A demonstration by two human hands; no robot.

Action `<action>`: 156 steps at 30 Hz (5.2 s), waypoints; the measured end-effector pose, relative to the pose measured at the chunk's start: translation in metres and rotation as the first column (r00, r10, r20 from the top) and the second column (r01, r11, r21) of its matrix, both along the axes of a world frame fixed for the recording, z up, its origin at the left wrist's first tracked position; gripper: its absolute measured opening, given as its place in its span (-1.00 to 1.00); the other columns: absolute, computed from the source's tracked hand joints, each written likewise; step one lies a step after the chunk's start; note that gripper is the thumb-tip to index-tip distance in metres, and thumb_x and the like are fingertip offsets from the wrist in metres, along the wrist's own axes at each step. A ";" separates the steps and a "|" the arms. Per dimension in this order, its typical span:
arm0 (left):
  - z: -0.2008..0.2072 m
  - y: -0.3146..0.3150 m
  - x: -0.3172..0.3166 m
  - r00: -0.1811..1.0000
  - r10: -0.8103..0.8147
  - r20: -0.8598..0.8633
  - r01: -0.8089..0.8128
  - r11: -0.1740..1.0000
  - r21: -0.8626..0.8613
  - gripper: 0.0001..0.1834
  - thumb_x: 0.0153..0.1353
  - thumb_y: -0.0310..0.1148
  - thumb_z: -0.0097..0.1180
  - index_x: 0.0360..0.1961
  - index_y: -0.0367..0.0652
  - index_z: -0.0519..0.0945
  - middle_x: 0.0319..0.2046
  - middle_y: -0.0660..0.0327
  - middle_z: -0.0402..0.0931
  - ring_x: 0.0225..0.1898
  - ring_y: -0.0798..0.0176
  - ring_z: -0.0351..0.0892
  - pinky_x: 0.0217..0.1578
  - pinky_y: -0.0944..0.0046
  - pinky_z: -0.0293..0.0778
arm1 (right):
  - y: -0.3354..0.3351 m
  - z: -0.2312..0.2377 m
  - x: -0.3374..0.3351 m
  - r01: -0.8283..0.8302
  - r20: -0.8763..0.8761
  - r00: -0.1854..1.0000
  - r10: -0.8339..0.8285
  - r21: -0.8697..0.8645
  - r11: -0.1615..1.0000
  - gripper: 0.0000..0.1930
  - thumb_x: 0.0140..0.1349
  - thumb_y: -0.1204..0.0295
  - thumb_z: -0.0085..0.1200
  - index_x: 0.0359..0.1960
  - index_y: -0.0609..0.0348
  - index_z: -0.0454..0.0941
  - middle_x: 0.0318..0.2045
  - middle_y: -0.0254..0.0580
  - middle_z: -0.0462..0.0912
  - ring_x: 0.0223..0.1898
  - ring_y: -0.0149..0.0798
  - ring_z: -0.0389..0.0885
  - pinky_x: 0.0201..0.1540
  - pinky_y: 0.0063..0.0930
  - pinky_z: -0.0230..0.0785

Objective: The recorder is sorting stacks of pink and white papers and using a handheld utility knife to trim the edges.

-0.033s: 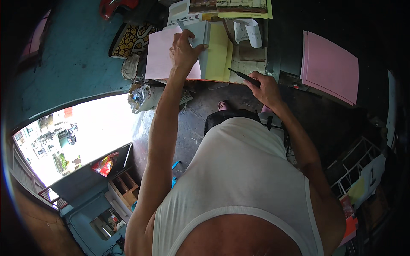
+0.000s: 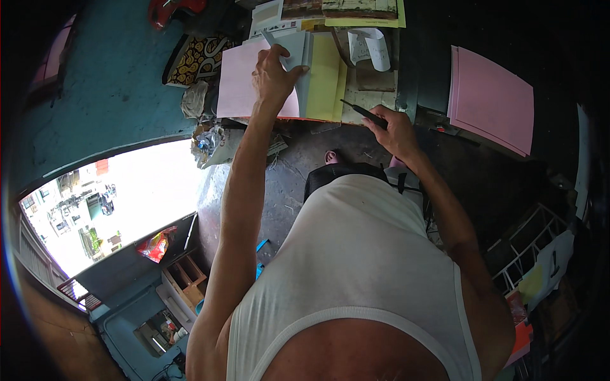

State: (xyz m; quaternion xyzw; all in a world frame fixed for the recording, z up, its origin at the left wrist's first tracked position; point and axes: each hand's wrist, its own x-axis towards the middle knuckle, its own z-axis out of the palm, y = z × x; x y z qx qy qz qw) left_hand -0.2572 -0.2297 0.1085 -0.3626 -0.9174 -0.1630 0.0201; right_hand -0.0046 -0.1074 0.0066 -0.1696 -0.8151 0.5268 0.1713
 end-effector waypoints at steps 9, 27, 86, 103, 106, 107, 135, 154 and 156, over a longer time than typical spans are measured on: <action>0.004 -0.016 -0.002 0.999 0.032 0.021 -0.035 0.983 0.179 -0.48 -0.18 -0.17 0.55 -0.21 -0.11 0.57 -0.23 0.04 0.57 -0.30 0.03 0.61 -0.21 0.06 0.51 | -0.014 0.029 -0.077 -0.028 -0.016 1.000 0.024 -0.308 0.951 -0.78 0.30 0.28 0.21 -0.26 0.21 0.65 -0.63 -0.41 0.50 -0.59 -0.56 0.34 -0.52 -0.52 0.19; -0.002 -0.036 -0.003 0.987 0.041 0.157 -0.096 0.927 0.364 -0.34 -0.04 -0.12 0.51 0.06 -0.16 0.54 -0.04 0.01 0.62 -0.13 -0.03 0.70 -0.15 0.10 0.59 | -0.005 0.028 -0.190 -0.217 -0.202 0.971 0.128 -0.520 0.826 -0.60 0.22 0.11 0.25 -0.27 0.29 0.67 -0.41 -0.32 0.66 -0.35 -0.45 0.56 -0.27 -0.47 0.39; 0.007 -0.086 -0.015 0.945 -0.300 -0.133 0.304 0.953 0.010 -0.40 0.18 -0.02 0.30 0.26 0.28 0.48 0.27 0.07 0.37 0.26 -0.11 0.40 0.20 -0.07 0.41 | -0.029 0.036 -0.074 -0.331 0.045 0.921 0.388 -0.440 0.835 -0.75 0.27 0.47 0.14 -0.03 0.16 0.69 -0.58 -0.34 0.62 -0.58 -0.56 0.47 -0.51 -0.61 0.28; -0.028 -0.182 -0.097 0.863 -0.495 -0.104 0.500 0.866 0.019 -0.45 0.14 0.04 0.30 0.18 0.26 0.57 0.27 0.12 0.36 0.32 0.00 0.31 0.25 -0.15 0.21 | -0.114 0.051 -0.060 -0.002 0.101 0.994 0.047 -0.402 0.916 -0.71 0.30 0.49 0.13 0.05 0.18 0.64 -0.49 -0.32 0.65 -0.51 -0.55 0.52 -0.45 -0.64 0.37; -0.030 -0.199 -0.120 0.867 -0.480 -0.130 0.489 0.871 0.047 -0.49 0.17 0.04 0.28 0.16 0.27 0.59 0.26 0.15 0.37 0.30 0.02 0.35 0.25 -0.10 0.24 | -0.138 0.051 -0.075 0.055 0.119 0.993 -0.010 -0.382 0.923 -0.70 0.30 0.50 0.15 0.07 0.20 0.63 -0.46 -0.31 0.66 -0.47 -0.54 0.55 -0.43 -0.63 0.39; -0.030 -0.206 -0.127 0.860 -0.490 -0.140 0.503 0.861 0.073 -0.49 0.17 0.04 0.28 0.16 0.27 0.59 0.26 0.15 0.37 0.30 0.02 0.35 0.25 -0.10 0.24 | -0.146 0.051 -0.081 0.085 0.139 0.990 -0.033 -0.383 0.920 -0.70 0.30 0.50 0.15 0.07 0.21 0.63 -0.46 -0.31 0.66 -0.46 -0.53 0.56 -0.43 -0.62 0.39; -0.064 -0.346 -0.197 0.835 -0.132 0.535 -0.190 0.843 0.504 -0.53 0.22 -0.08 0.26 0.13 0.00 0.62 -0.05 0.00 0.66 0.05 0.13 0.61 0.08 0.19 0.44 | -0.277 0.038 -0.266 -0.241 0.086 0.963 0.254 -0.141 0.960 -0.71 0.31 0.47 0.14 0.05 0.26 0.61 -0.42 -0.27 0.67 -0.42 -0.47 0.62 -0.41 -0.58 0.47; -0.055 -0.284 -0.131 0.995 -0.024 0.093 -0.015 0.918 0.396 -0.71 0.20 -0.13 0.28 -0.12 -0.02 0.74 0.05 0.16 0.59 0.01 0.05 0.58 0.04 0.09 0.49 | -0.146 0.032 -0.118 0.625 0.100 0.780 -0.618 -0.193 0.756 -0.73 0.23 0.15 0.29 -0.37 0.05 0.54 -0.60 -0.58 0.36 -0.62 -0.65 0.20 -0.58 -0.68 -0.01; -0.052 -0.283 -0.125 0.999 -0.024 0.027 0.011 0.915 0.402 -0.71 0.20 -0.13 0.28 -0.14 -0.03 0.75 0.06 0.16 0.58 0.04 0.03 0.56 0.08 0.08 0.46 | -0.145 0.031 -0.128 0.529 0.031 0.847 -0.530 -0.136 0.838 -0.77 0.20 0.23 0.31 -0.40 0.10 0.59 -0.59 -0.53 0.43 -0.59 -0.61 0.28 -0.53 -0.66 0.08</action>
